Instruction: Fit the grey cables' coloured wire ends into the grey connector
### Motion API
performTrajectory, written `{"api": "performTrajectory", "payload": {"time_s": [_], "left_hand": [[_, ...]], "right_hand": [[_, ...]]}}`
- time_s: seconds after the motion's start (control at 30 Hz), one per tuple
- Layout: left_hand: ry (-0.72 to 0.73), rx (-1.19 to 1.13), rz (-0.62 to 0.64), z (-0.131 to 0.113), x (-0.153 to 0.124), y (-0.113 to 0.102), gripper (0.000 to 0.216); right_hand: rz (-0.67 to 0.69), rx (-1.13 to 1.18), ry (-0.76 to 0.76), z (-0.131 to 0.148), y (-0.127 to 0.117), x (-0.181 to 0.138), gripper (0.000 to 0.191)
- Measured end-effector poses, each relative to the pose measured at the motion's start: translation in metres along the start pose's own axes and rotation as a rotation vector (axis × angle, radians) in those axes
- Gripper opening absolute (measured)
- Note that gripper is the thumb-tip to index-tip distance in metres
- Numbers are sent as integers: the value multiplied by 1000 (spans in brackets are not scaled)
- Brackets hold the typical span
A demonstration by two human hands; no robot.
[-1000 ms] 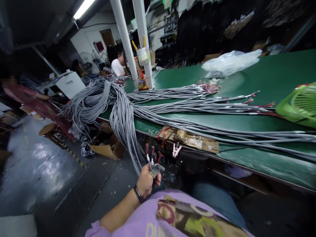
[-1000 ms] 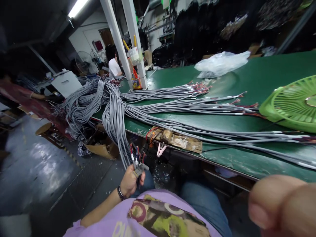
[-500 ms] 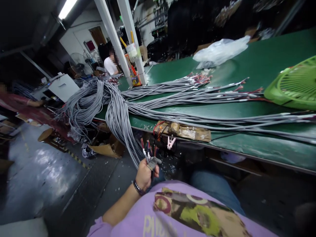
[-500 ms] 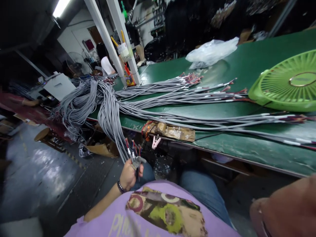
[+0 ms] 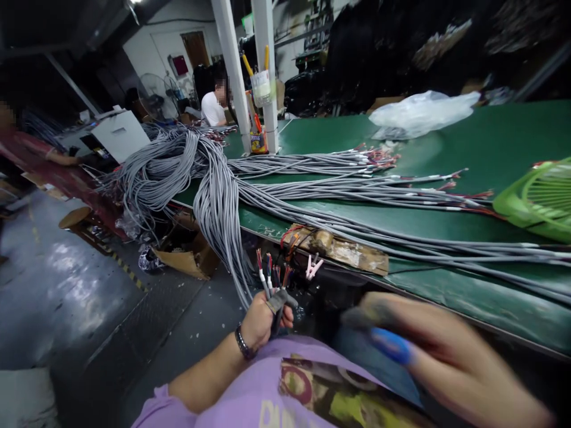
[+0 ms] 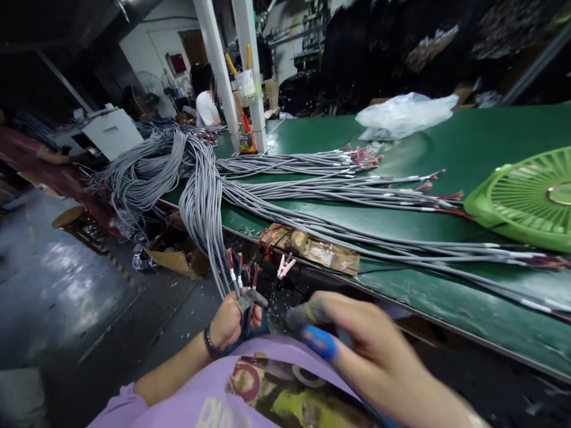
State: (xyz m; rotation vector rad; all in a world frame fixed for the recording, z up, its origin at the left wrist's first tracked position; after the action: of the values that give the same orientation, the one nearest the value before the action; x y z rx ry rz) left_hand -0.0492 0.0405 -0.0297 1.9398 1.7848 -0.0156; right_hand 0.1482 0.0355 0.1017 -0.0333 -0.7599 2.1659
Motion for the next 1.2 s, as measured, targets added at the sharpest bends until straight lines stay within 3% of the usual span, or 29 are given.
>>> {"api": "performTrajectory", "payload": {"time_s": [0.1, 0.2, 0.27, 0.43, 0.67, 0.83, 0.97, 1.03, 1.1, 1.2], "left_hand": [[-31, -29, 39, 7, -2, 9, 47], [-7, 25, 97, 12, -3, 16, 47], [-10, 98, 115, 15, -4, 17, 46], [-60, 186, 174, 24, -3, 16, 45], [147, -29, -182, 2, 1, -21, 42], [41, 80, -48, 3, 12, -16, 29], [173, 230, -192, -7, 15, -20, 33], [197, 265, -122, -8, 17, -12, 35], [129, 284, 21, -2, 17, -1, 37], [24, 329, 112, 6, 13, 7, 43]], "right_hand": [[136, 213, 144, -29, 49, 39, 19], [66, 425, 257, -60, 85, 50, 26], [-17, 476, 303, -74, 94, 50, 29], [-46, 605, 331, -84, 92, 53, 34], [-84, 592, 410, -102, 78, 52, 38], [-30, 647, 425, -105, 83, 54, 36], [78, 650, 397, -99, 89, 57, 35], [160, 665, 374, -95, 94, 56, 35], [215, 681, 366, -94, 97, 55, 36], [159, 661, 402, -99, 95, 55, 35]]}}
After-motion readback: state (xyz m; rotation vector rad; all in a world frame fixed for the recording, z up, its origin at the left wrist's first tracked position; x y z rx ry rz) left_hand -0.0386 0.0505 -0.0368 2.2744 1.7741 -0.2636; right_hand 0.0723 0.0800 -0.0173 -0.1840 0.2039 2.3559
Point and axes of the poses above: each hand's wrist, its own x-axis towards the middle knuckle, its own y-axis out of the palm, z = x × y, the point moved 7 cm from there along x, towards the middle knuckle, and after that the axes turned 7 degrees about z, right-handed, at the moved point
